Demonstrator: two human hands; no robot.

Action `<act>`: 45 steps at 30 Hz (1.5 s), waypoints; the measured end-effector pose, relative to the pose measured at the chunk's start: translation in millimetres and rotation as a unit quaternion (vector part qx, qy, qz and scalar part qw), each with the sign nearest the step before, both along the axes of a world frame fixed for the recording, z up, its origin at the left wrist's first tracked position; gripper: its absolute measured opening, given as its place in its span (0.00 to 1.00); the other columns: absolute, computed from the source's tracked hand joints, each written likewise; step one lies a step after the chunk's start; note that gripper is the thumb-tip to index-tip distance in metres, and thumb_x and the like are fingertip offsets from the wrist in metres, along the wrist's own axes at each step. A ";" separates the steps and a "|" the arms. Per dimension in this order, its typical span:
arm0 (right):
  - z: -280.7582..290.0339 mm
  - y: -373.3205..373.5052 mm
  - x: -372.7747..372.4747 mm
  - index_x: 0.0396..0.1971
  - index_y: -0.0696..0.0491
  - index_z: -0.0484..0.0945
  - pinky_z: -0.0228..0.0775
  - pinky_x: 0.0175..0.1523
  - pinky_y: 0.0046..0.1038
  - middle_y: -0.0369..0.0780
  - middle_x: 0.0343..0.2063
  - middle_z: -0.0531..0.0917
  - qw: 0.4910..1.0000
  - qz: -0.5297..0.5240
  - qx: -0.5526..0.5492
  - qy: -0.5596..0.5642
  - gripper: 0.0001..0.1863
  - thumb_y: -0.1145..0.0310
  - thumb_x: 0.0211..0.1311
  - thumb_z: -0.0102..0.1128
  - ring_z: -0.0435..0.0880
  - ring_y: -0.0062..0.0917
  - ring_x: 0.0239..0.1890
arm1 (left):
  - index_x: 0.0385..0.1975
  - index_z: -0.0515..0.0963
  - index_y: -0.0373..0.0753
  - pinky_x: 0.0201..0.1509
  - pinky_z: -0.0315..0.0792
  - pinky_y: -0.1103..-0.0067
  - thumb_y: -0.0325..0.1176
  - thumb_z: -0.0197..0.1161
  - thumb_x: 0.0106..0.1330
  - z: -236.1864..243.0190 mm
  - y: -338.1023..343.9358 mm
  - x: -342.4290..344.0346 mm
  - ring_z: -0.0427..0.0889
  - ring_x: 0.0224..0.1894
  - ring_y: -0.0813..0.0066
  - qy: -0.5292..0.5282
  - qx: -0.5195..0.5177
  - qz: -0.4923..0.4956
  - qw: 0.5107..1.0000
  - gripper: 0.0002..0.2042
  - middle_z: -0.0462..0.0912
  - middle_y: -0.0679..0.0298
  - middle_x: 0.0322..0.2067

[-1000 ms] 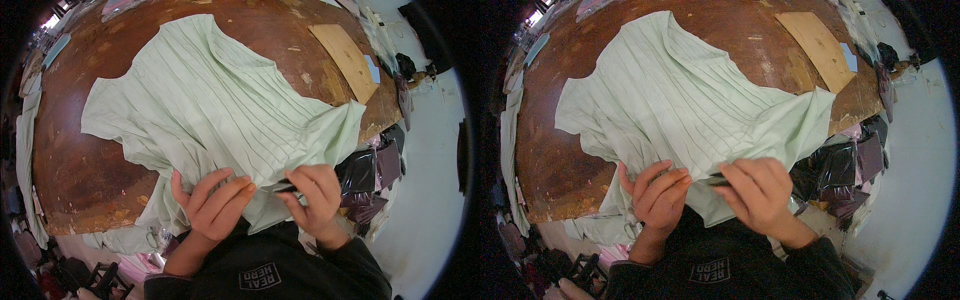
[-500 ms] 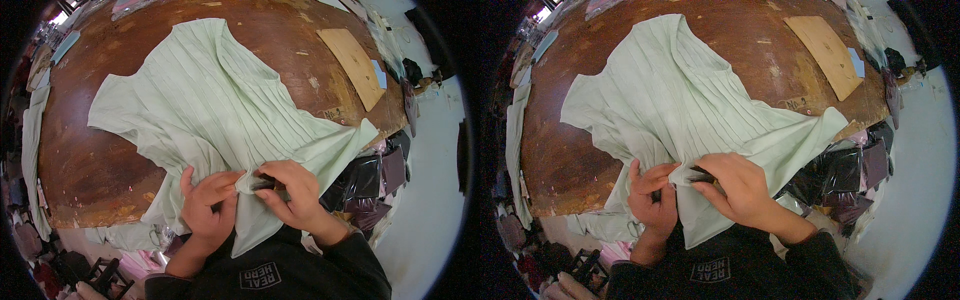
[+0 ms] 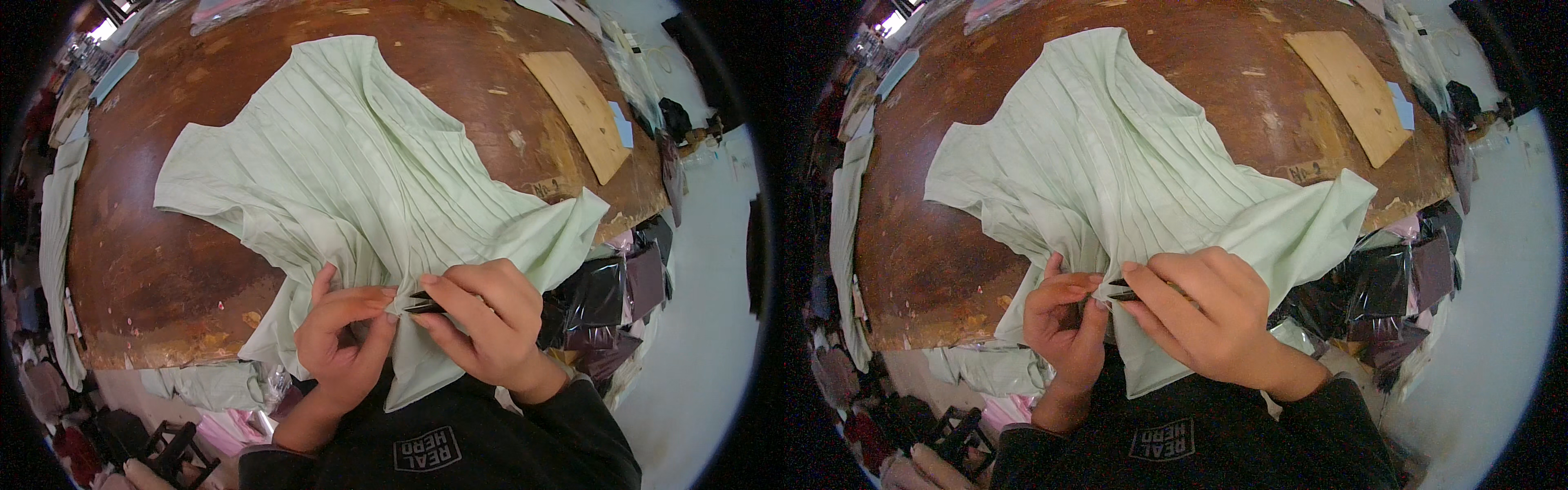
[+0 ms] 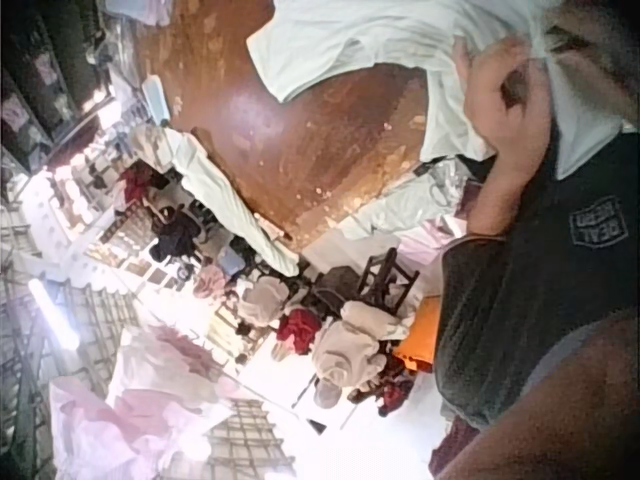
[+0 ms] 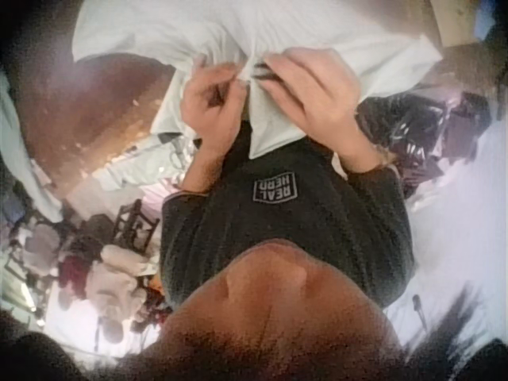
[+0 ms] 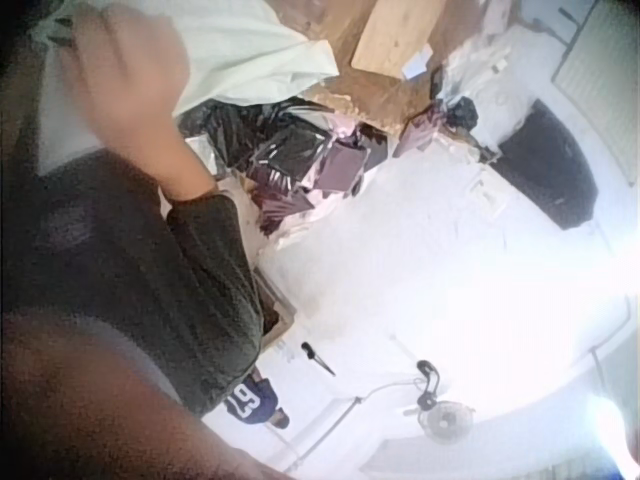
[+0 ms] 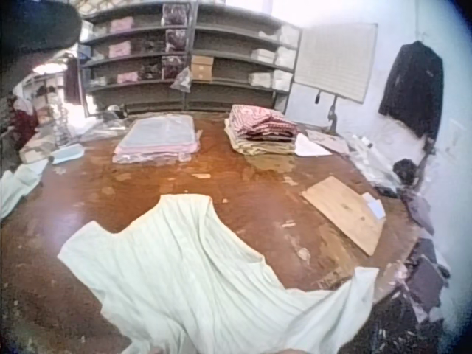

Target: The person uses a small utility knife to cut along the pleats of a light green fabric laid on a wooden table. The hands hold the fabric taut while making short, controlled cuts along the folds.

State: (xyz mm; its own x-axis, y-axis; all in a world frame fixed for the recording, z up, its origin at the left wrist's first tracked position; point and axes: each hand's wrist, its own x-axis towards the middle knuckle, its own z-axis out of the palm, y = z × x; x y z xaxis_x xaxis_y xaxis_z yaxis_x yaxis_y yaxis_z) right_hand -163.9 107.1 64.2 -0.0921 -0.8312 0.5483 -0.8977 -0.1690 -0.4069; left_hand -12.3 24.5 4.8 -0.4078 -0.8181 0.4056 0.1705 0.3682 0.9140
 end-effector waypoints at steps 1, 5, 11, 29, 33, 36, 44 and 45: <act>-0.8 -0.5 0.1 0.40 0.57 0.82 0.67 0.28 0.27 0.39 0.32 0.80 1.000 0.005 0.000 0.003 0.21 0.71 0.40 0.73 0.77 0.29 0.26 | 0.34 0.74 0.40 0.69 0.53 0.57 0.19 0.67 0.54 -0.7 0.4 0.5 0.86 0.39 0.69 -0.001 0.000 0.000 1.000 0.11 0.86 0.59 0.33; 0.7 -1.2 2.6 0.40 0.57 0.82 0.67 0.28 0.27 0.39 0.32 0.80 1.000 0.008 0.004 0.004 0.21 0.72 0.40 0.72 0.77 0.29 0.26 | 0.34 0.74 0.40 0.69 0.52 0.57 0.19 0.67 0.55 -2.4 1.3 1.3 0.86 0.40 0.68 -0.002 -0.004 -0.002 1.000 0.11 0.86 0.59 0.33; -5.6 -0.9 4.0 0.40 0.58 0.82 0.67 0.28 0.27 0.39 0.32 0.80 1.000 0.002 -0.010 -0.018 0.21 0.72 0.40 0.72 0.77 0.29 0.26 | 0.33 0.74 0.40 0.70 0.48 0.59 0.19 0.66 0.56 -3.0 1.1 -0.1 0.86 0.41 0.67 0.018 0.002 -0.018 1.000 0.10 0.86 0.60 0.32; -6.4 -1.3 5.2 0.37 0.59 0.82 0.67 0.27 0.25 0.39 0.31 0.80 0.999 0.013 -0.034 -0.027 0.19 0.74 0.40 0.73 0.77 0.28 0.24 | 0.33 0.73 0.40 0.71 0.45 0.59 0.18 0.66 0.55 -5.1 3.4 -1.6 0.86 0.41 0.64 0.052 0.022 -0.021 0.998 0.11 0.86 0.59 0.32; -6.1 -0.4 4.9 0.37 0.58 0.82 0.67 0.27 0.25 0.38 0.31 0.81 0.999 0.010 -0.029 -0.027 0.19 0.73 0.40 0.73 0.77 0.28 0.24 | 0.33 0.73 0.40 0.71 0.45 0.59 0.17 0.66 0.55 -6.6 3.6 -1.8 0.85 0.41 0.63 0.058 0.020 -0.021 0.998 0.12 0.85 0.59 0.33; -8.2 0.0 5.3 0.38 0.58 0.82 0.67 0.27 0.26 0.39 0.31 0.81 0.999 0.005 -0.032 -0.040 0.19 0.73 0.40 0.73 0.77 0.28 0.24 | 0.33 0.72 0.40 0.71 0.45 0.59 0.16 0.65 0.54 -6.0 4.1 -1.7 0.85 0.41 0.63 0.080 0.040 -0.012 0.996 0.12 0.85 0.59 0.32; -8.2 -2.2 7.1 0.38 0.58 0.82 0.66 0.26 0.26 0.39 0.30 0.81 0.998 0.023 -0.037 -0.050 0.19 0.72 0.41 0.72 0.77 0.28 0.24 | 0.33 0.72 0.40 0.71 0.45 0.59 0.17 0.65 0.54 -7.3 3.4 -1.7 0.85 0.41 0.64 0.074 0.029 -0.022 0.997 0.12 0.84 0.60 0.31; -8.3 -2.3 7.1 0.38 0.58 0.82 0.66 0.26 0.26 0.39 0.30 0.81 0.998 0.024 -0.039 -0.050 0.20 0.72 0.41 0.72 0.77 0.28 0.24 | 0.33 0.72 0.41 0.71 0.45 0.59 0.17 0.65 0.54 -7.4 3.5 -1.5 0.85 0.41 0.64 0.074 0.029 -0.022 0.997 0.12 0.84 0.60 0.31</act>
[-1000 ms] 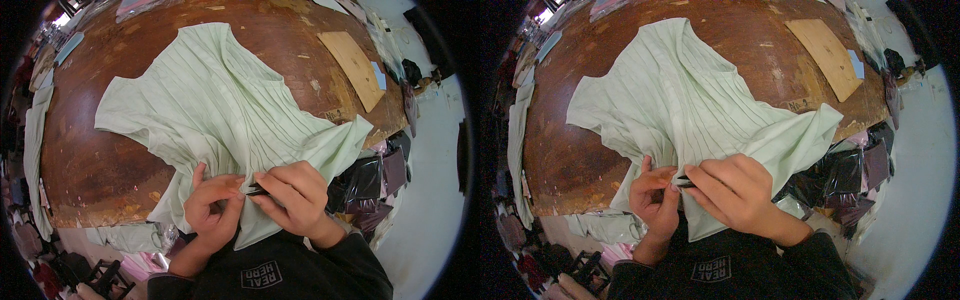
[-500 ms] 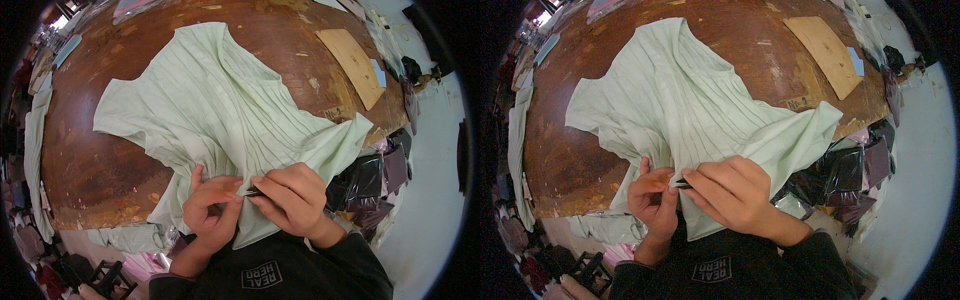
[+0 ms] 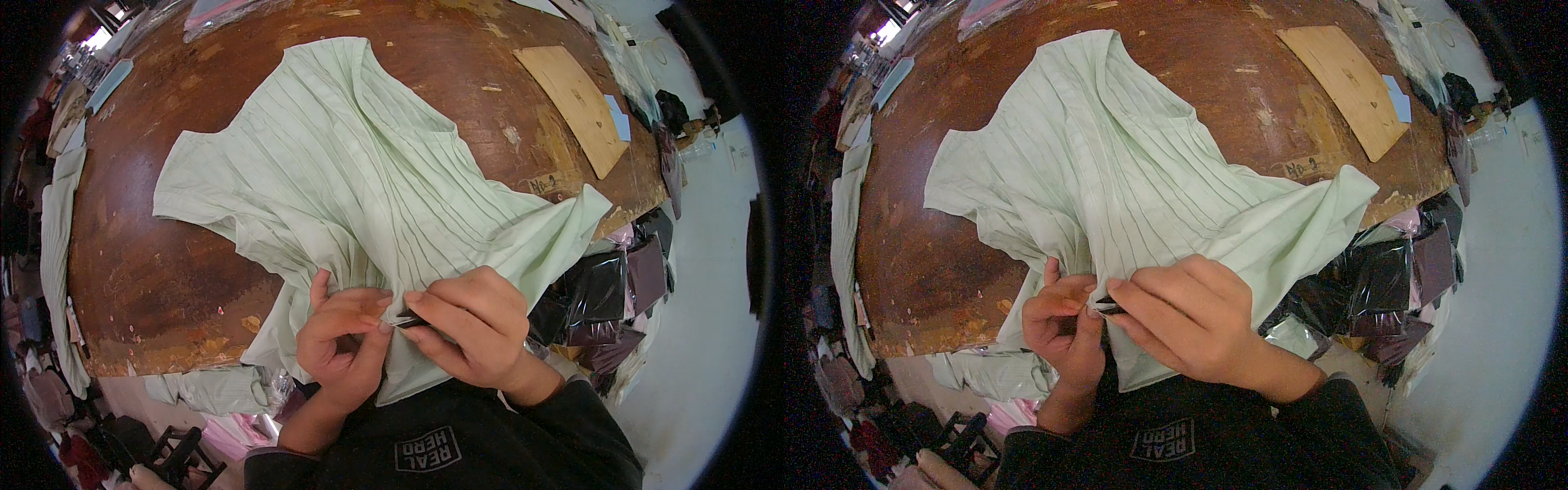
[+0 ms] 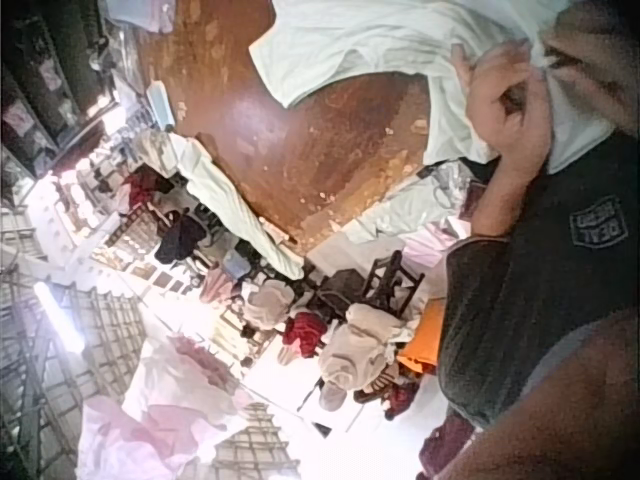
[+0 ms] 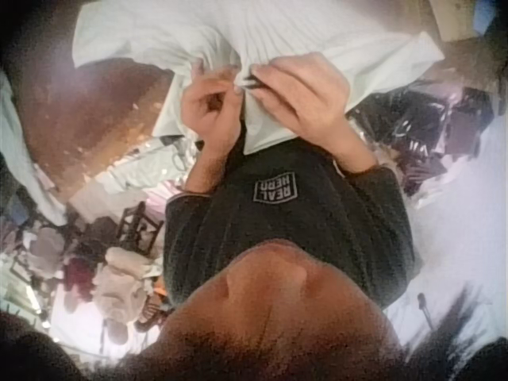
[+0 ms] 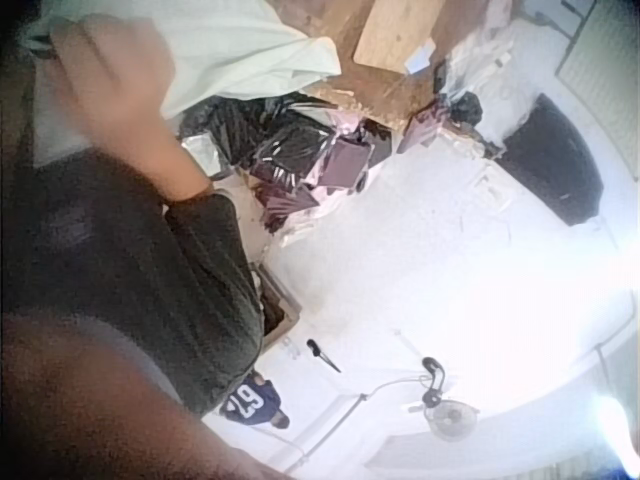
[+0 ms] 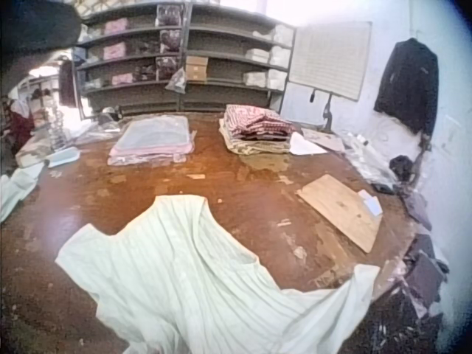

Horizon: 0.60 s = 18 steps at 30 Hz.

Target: The person uses a small utility knife to cut along the pleats of a light green fabric laid on a wooden table. The hands hold the fabric taut while making short, controlled cuts along the folds.

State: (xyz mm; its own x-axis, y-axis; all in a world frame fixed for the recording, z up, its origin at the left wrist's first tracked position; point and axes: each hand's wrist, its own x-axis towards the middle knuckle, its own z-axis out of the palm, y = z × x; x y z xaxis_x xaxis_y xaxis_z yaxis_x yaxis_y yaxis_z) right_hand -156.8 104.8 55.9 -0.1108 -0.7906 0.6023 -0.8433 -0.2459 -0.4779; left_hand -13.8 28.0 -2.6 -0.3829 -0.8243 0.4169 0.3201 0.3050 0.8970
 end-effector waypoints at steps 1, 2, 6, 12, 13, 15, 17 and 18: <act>-0.3 -0.1 0.1 0.38 0.58 0.82 0.66 0.26 0.26 0.39 0.30 0.81 1.000 0.001 -0.003 0.000 0.20 0.72 0.41 0.72 0.76 0.28 0.23 | 0.33 0.72 0.41 0.71 0.45 0.59 0.17 0.65 0.54 0.0 0.0 -0.1 0.85 0.41 0.64 0.003 -0.001 -0.001 1.000 0.12 0.84 0.60 0.31; -0.8 -0.1 0.0 0.38 0.59 0.82 0.66 0.26 0.26 0.39 0.30 0.81 1.000 0.003 -0.005 0.001 0.20 0.72 0.41 0.72 0.76 0.28 0.23 | 0.33 0.72 0.41 0.71 0.45 0.59 0.17 0.65 0.54 -0.2 -0.1 -0.5 0.85 0.41 0.64 0.007 -0.001 -0.003 1.000 0.12 0.84 0.60 0.31; -1.6 -1.2 0.0 0.38 0.59 0.82 0.66 0.26 0.25 0.38 0.30 0.81 1.000 0.001 -0.009 0.001 0.20 0.72 0.40 0.72 0.76 0.27 0.23 | 0.33 0.71 0.41 0.71 0.46 0.60 0.17 0.65 0.54 0.7 -0.6 -1.0 0.85 0.41 0.64 0.007 -0.005 -0.006 1.000 0.12 0.84 0.60 0.32; -2.9 -1.8 1.5 0.37 0.58 0.82 0.64 0.24 0.25 0.37 0.30 0.81 1.000 -0.006 -0.019 0.023 0.20 0.73 0.38 0.72 0.75 0.26 0.22 | 0.32 0.72 0.41 0.71 0.46 0.60 0.17 0.65 0.54 -0.4 -0.8 -1.3 0.85 0.41 0.63 0.013 -0.006 -0.006 1.000 0.12 0.85 0.60 0.32; -2.0 -1.7 1.7 0.37 0.58 0.82 0.64 0.24 0.25 0.37 0.30 0.81 0.999 -0.009 -0.018 0.027 0.20 0.72 0.38 0.72 0.75 0.26 0.22 | 0.32 0.72 0.41 0.71 0.46 0.60 0.17 0.65 0.55 -0.4 -0.7 -1.5 0.85 0.41 0.63 0.012 -0.008 -0.005 1.000 0.12 0.85 0.60 0.32; -1.3 -1.6 2.1 0.37 0.57 0.83 0.64 0.24 0.25 0.36 0.30 0.81 0.999 -0.013 -0.018 0.035 0.20 0.73 0.37 0.72 0.74 0.26 0.22 | 0.32 0.72 0.41 0.71 0.46 0.60 0.17 0.65 0.55 0.3 -0.8 -1.7 0.85 0.40 0.63 0.008 -0.013 -0.004 1.000 0.12 0.85 0.60 0.32; -1.3 -0.9 2.1 0.36 0.57 0.83 0.64 0.24 0.25 0.36 0.30 0.81 0.999 -0.016 -0.021 0.044 0.19 0.73 0.37 0.72 0.74 0.25 0.22 | 0.32 0.73 0.41 0.71 0.47 0.60 0.17 0.65 0.55 0.4 -0.7 -1.6 0.85 0.40 0.63 0.005 -0.017 -0.001 1.000 0.11 0.85 0.60 0.32; -1.1 -0.6 2.0 0.36 0.57 0.83 0.63 0.24 0.24 0.35 0.30 0.81 0.999 -0.017 -0.020 0.047 0.19 0.73 0.37 0.72 0.74 0.25 0.22 | 0.32 0.73 0.41 0.71 0.47 0.60 0.17 0.65 0.55 0.2 -0.6 -1.6 0.85 0.40 0.63 0.004 -0.019 0.000 1.000 0.11 0.85 0.60 0.32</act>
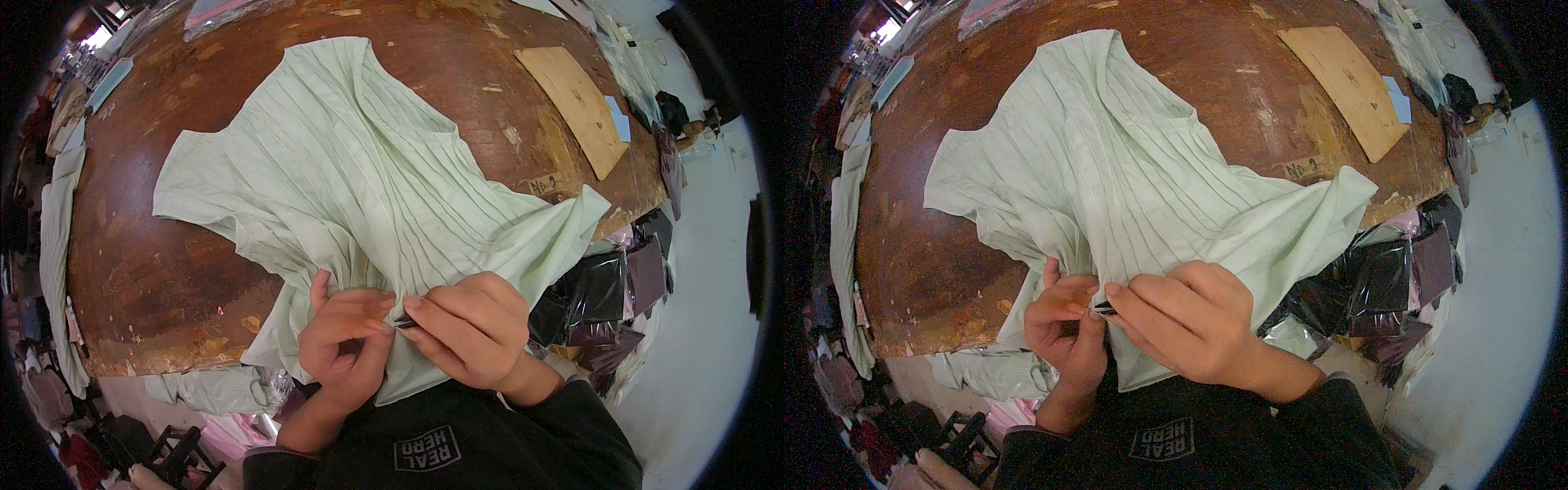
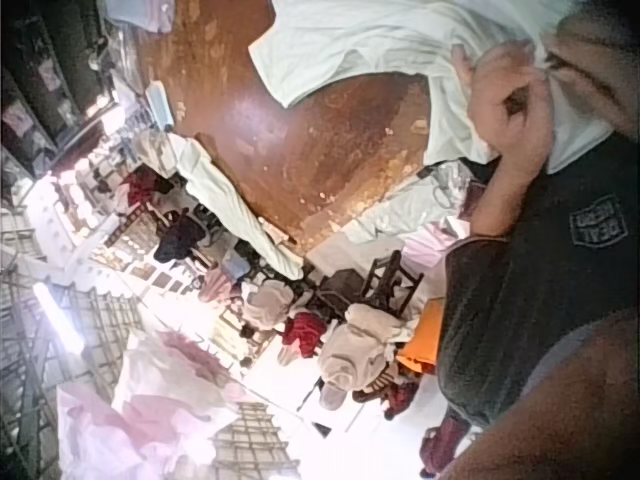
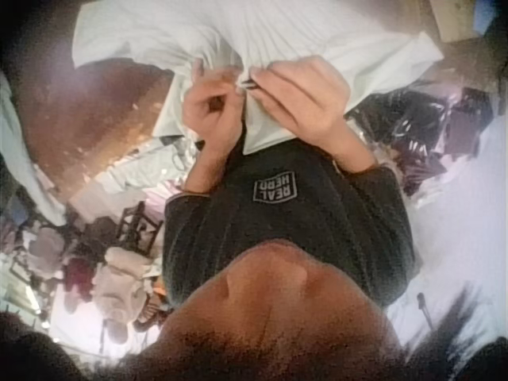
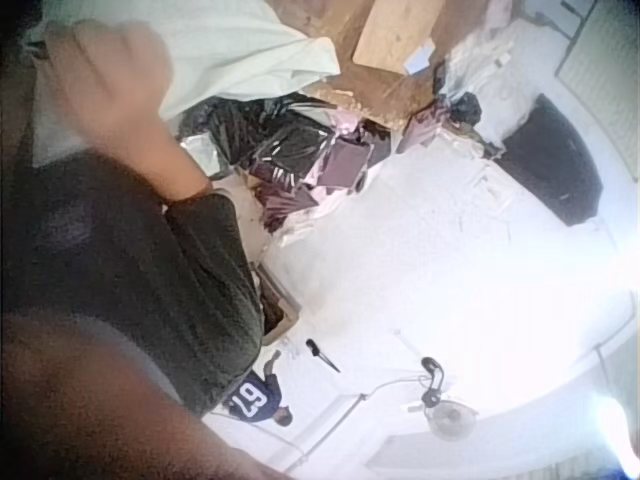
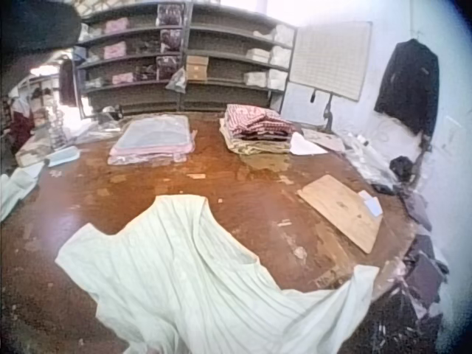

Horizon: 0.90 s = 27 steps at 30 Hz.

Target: The person uses a small utility knife to cut along the pleats of a light green fabric laid on a wooden table. The hands hold the fabric taut while making short, controlled cuts along the folds.

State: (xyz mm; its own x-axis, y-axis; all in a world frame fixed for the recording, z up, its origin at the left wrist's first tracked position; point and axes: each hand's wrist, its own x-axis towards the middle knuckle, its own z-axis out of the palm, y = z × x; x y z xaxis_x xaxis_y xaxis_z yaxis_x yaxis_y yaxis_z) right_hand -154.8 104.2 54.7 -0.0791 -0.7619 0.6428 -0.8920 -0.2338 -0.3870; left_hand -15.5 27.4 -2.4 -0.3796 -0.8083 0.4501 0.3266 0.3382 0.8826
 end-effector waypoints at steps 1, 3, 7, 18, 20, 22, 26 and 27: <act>0.5 0.3 -0.1 0.36 0.56 0.83 0.63 0.24 0.24 0.35 0.30 0.81 1.000 -0.001 0.000 0.003 0.19 0.73 0.37 0.72 0.74 0.25 0.22 | 0.32 0.73 0.41 0.71 0.48 0.60 0.17 0.66 0.55 0.1 -0.1 0.0 0.85 0.40 0.63 -0.002 -0.004 0.001 1.000 0.11 0.85 0.60 0.32; 1.0 1.1 -0.1 0.35 0.56 0.83 0.63 0.24 0.24 0.35 0.30 0.81 1.000 -0.003 0.001 0.007 0.18 0.73 0.38 0.71 0.73 0.25 0.22 | 0.31 0.73 0.41 0.70 0.48 0.60 0.18 0.66 0.54 0.7 -0.7 -0.2 0.86 0.39 0.63 -0.006 -0.010 0.002 1.000 0.11 0.85 0.61 0.32; 0.0 0.7 0.2 0.35 0.56 0.83 0.63 0.24 0.24 0.34 0.29 0.80 1.000 -0.005 -0.005 0.007 0.18 0.73 0.38 0.71 0.73 0.25 0.22 | 0.31 0.74 0.42 0.70 0.49 0.60 0.18 0.66 0.54 1.6 -1.3 -0.7 0.86 0.38 0.63 -0.007 -0.015 0.004 1.000 0.11 0.86 0.61 0.32; -2.3 3.1 -3.1 0.35 0.56 0.83 0.62 0.24 0.24 0.35 0.29 0.81 0.999 0.022 -0.002 -0.036 0.18 0.73 0.37 0.72 0.73 0.25 0.22 | 0.31 0.73 0.44 0.71 0.45 0.59 0.18 0.66 0.54 0.3 -1.1 0.6 0.86 0.38 0.63 -0.016 -0.030 -0.011 0.999 0.12 0.86 0.61 0.32; -3.2 3.1 -3.3 0.35 0.56 0.83 0.62 0.24 0.24 0.35 0.29 0.81 0.999 0.024 -0.004 -0.044 0.18 0.73 0.38 0.72 0.73 0.25 0.22 | 0.31 0.73 0.44 0.71 0.45 0.59 0.18 0.66 0.54 -0.8 -1.1 0.5 0.86 0.38 0.63 -0.013 -0.034 -0.011 0.999 0.12 0.86 0.61 0.32; -3.2 3.4 -3.0 0.35 0.56 0.83 0.62 0.24 0.24 0.35 0.29 0.81 0.999 0.025 -0.005 -0.044 0.18 0.73 0.38 0.72 0.73 0.25 0.22 | 0.31 0.73 0.44 0.71 0.45 0.59 0.18 0.66 0.54 -2.0 -1.2 0.6 0.86 0.38 0.63 -0.010 -0.039 -0.011 0.999 0.12 0.86 0.61 0.32; -3.3 3.6 -2.8 0.35 0.57 0.83 0.63 0.24 0.25 0.35 0.30 0.81 0.999 0.023 -0.002 -0.031 0.18 0.73 0.38 0.72 0.74 0.25 0.22 | 0.31 0.73 0.44 0.71 0.45 0.60 0.17 0.66 0.53 -3.4 -1.3 0.4 0.86 0.38 0.63 -0.006 -0.043 -0.011 0.999 0.13 0.86 0.61 0.32; -2.9 3.9 -2.8 0.35 0.56 0.83 0.63 0.24 0.25 0.35 0.30 0.81 0.999 0.021 -0.002 -0.029 0.18 0.73 0.38 0.72 0.74 0.25 0.22 | 0.32 0.73 0.44 0.71 0.45 0.59 0.17 0.66 0.53 -2.9 -1.3 -0.1 0.86 0.38 0.63 -0.003 -0.044 -0.011 0.999 0.13 0.86 0.61 0.32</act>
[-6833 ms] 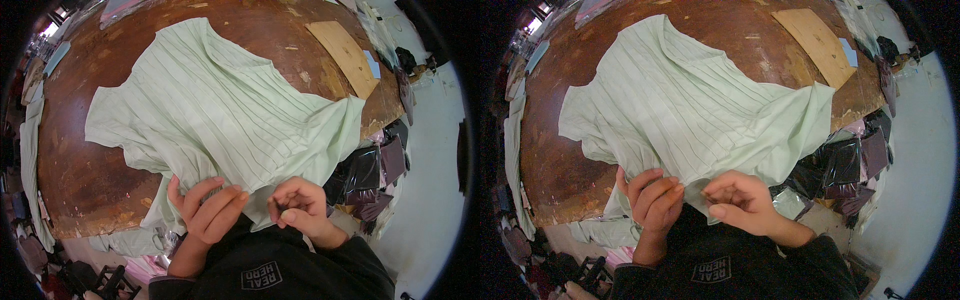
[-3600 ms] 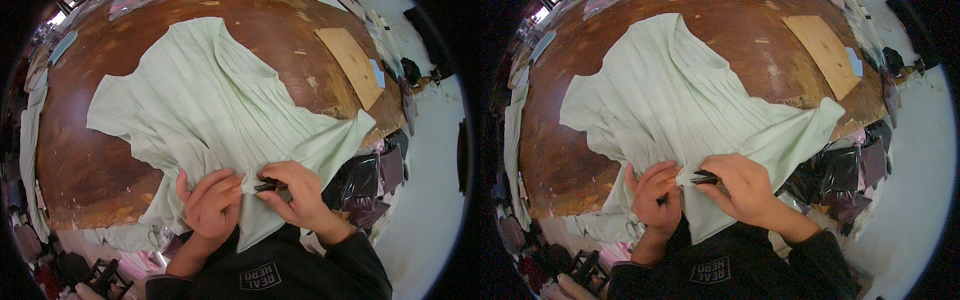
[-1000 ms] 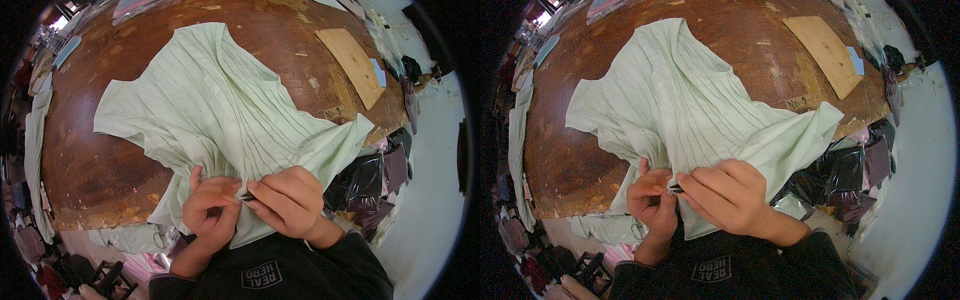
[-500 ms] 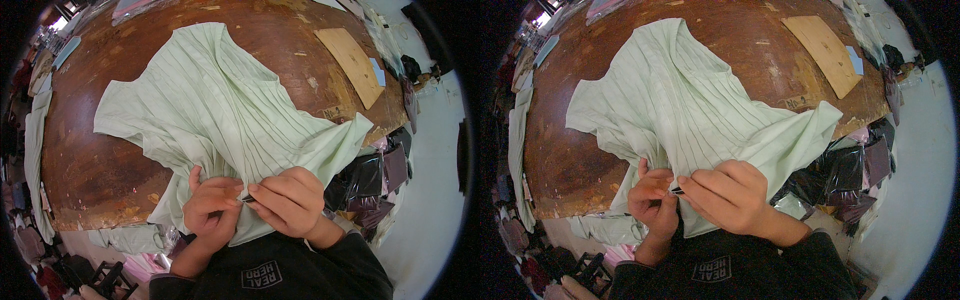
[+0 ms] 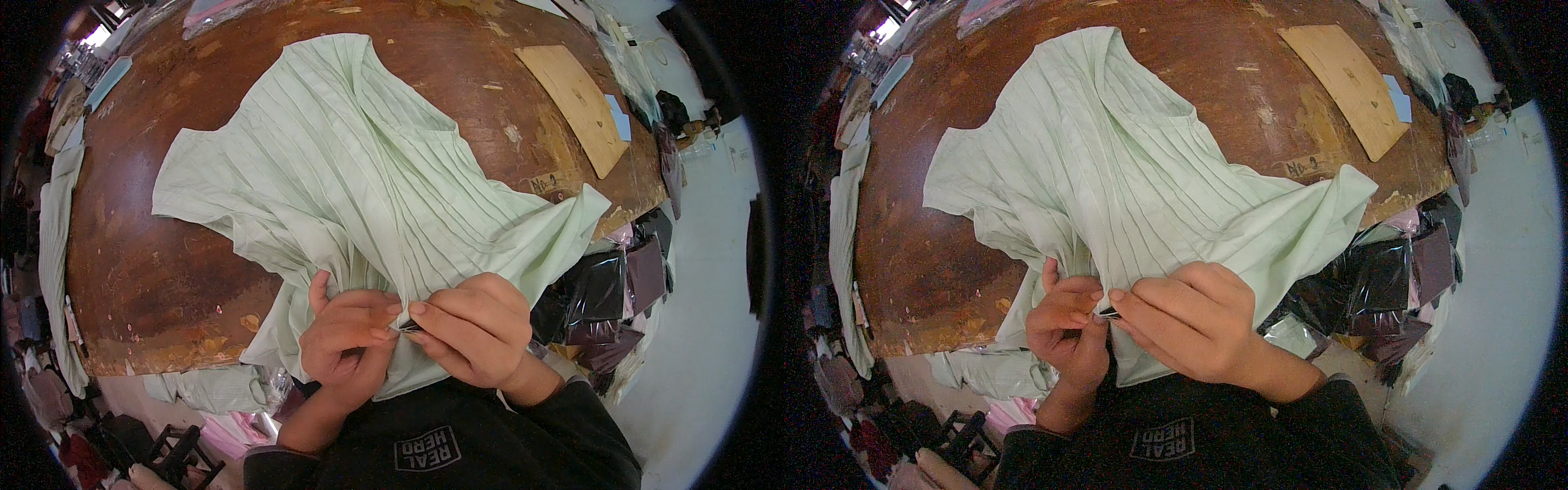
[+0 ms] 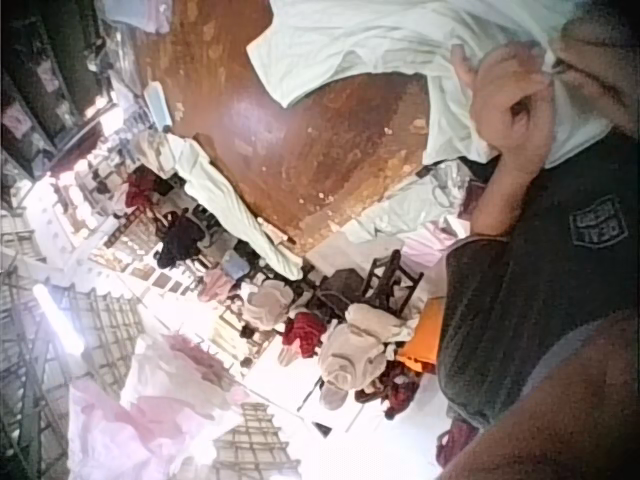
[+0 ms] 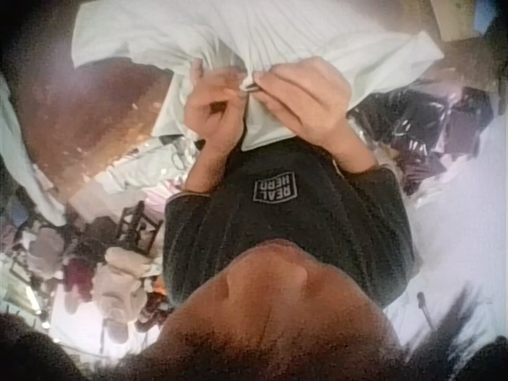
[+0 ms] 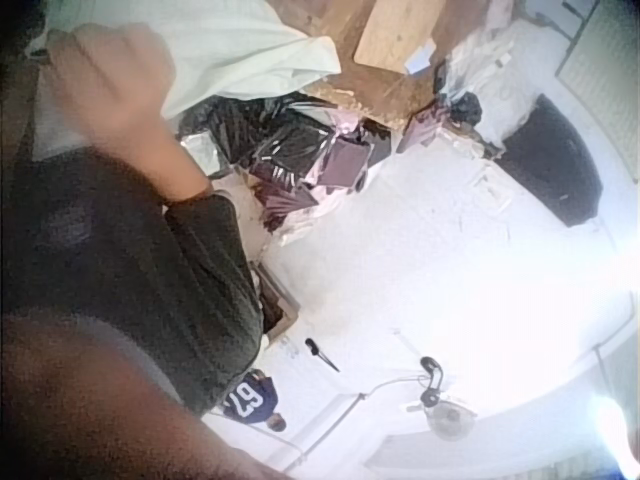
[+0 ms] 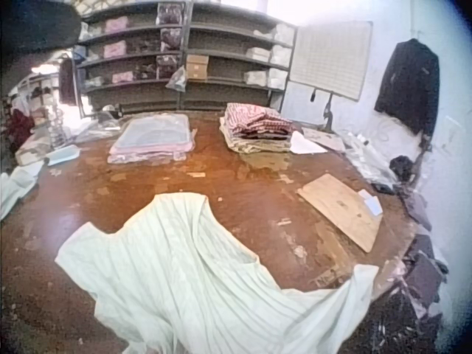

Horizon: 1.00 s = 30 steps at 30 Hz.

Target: The person uses a small utility knife to cut along the pleats of a light green fabric laid on a wooden table. The hands hold the fabric taut while making short, controlled cuts along the folds.

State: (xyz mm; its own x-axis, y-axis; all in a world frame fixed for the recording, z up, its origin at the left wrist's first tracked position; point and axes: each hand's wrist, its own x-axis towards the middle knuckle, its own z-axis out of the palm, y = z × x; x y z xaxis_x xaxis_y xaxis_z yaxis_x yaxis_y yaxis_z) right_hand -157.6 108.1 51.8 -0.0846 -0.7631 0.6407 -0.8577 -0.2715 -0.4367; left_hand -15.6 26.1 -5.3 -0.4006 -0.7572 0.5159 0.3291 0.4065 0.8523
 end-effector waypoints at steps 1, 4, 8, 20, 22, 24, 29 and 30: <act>0.2 0.3 0.1 0.35 0.56 0.83 0.63 0.24 0.25 0.35 0.30 0.81 1.000 -0.002 0.000 0.002 0.18 0.73 0.37 0.72 0.74 0.25 0.22 | 0.31 0.73 0.44 0.71 0.45 0.59 0.17 0.66 0.53 0.1 0.1 -0.1 0.86 0.37 0.63 0.001 0.000 -0.001 1.000 0.14 0.86 0.62 0.32; -0.2 0.9 0.8 0.35 0.56 0.83 0.63 0.25 0.25 0.35 0.30 0.81 1.000 -0.003 -0.001 0.003 0.18 0.73 0.37 0.71 0.74 0.25 0.22 | 0.31 0.73 0.44 0.71 0.45 0.59 0.16 0.67 0.52 0.5 -0.4 0.6 0.86 0.37 0.63 0.000 -0.004 -0.002 1.000 0.14 0.86 0.62 0.32; -1.2 1.0 0.4 0.35 0.56 0.83 0.62 0.25 0.24 0.34 0.30 0.81 1.000 -0.008 -0.002 0.013 0.19 0.72 0.36 0.71 0.73 0.24 0.23 | 0.31 0.73 0.44 0.71 0.45 0.59 0.16 0.67 0.52 -1.0 -0.3 0.5 0.86 0.37 0.63 -0.004 -0.011 0.000 1.000 0.14 0.86 0.62 0.32; -2.9 1.6 1.2 0.35 0.55 0.84 0.62 0.25 0.24 0.33 0.29 0.81 0.999 -0.024 -0.021 0.033 0.18 0.71 0.36 0.71 0.73 0.23 0.22 | 0.30 0.73 0.44 0.71 0.45 0.59 0.18 0.67 0.52 1.0 -0.6 0.1 0.86 0.38 0.63 -0.009 -0.006 -0.003 1.000 0.13 0.86 0.61 0.32; -2.9 1.8 0.7 0.35 0.55 0.84 0.62 0.25 0.24 0.33 0.29 0.81 0.999 -0.023 -0.019 0.036 0.18 0.71 0.36 0.72 0.73 0.23 0.22 | 0.30 0.73 0.44 0.71 0.45 0.59 0.18 0.67 0.52 1.8 -0.5 -0.2 0.86 0.38 0.63 -0.009 -0.002 -0.004 1.000 0.12 0.86 0.61 0.32; -2.6 2.2 0.4 0.35 0.55 0.84 0.62 0.25 0.24 0.33 0.29 0.81 0.999 -0.020 -0.016 0.035 0.18 0.71 0.37 0.72 0.73 0.24 0.22 | 0.29 0.73 0.44 0.71 0.45 0.59 0.18 0.67 0.52 2.2 -0.3 -0.7 0.86 0.38 0.62 -0.010 -0.002 0.001 1.000 0.12 0.86 0.61 0.32; -2.8 6.2 -1.8 0.36 0.56 0.83 0.66 0.26 0.26 0.36 0.31 0.81 1.000 -0.009 -0.001 0.007 0.19 0.71 0.37 0.74 0.76 0.26 0.24 | 0.29 0.74 0.44 0.71 0.46 0.59 0.17 0.67 0.51 3.3 0.0 -0.4 0.86 0.38 0.62 -0.022 -0.011 0.008 1.000 0.13 0.86 0.62 0.32; -1.0 7.0 -1.8 0.37 0.57 0.83 0.67 0.27 0.27 0.37 0.31 0.81 1.000 -0.017 0.011 -0.011 0.20 0.71 0.39 0.74 0.77 0.27 0.25 | 0.29 0.74 0.44 0.71 0.47 0.59 0.17 0.67 0.51 4.5 0.7 -0.4 0.86 0.39 0.62 -0.026 -0.011 0.014 0.999 0.13 0.86 0.62 0.32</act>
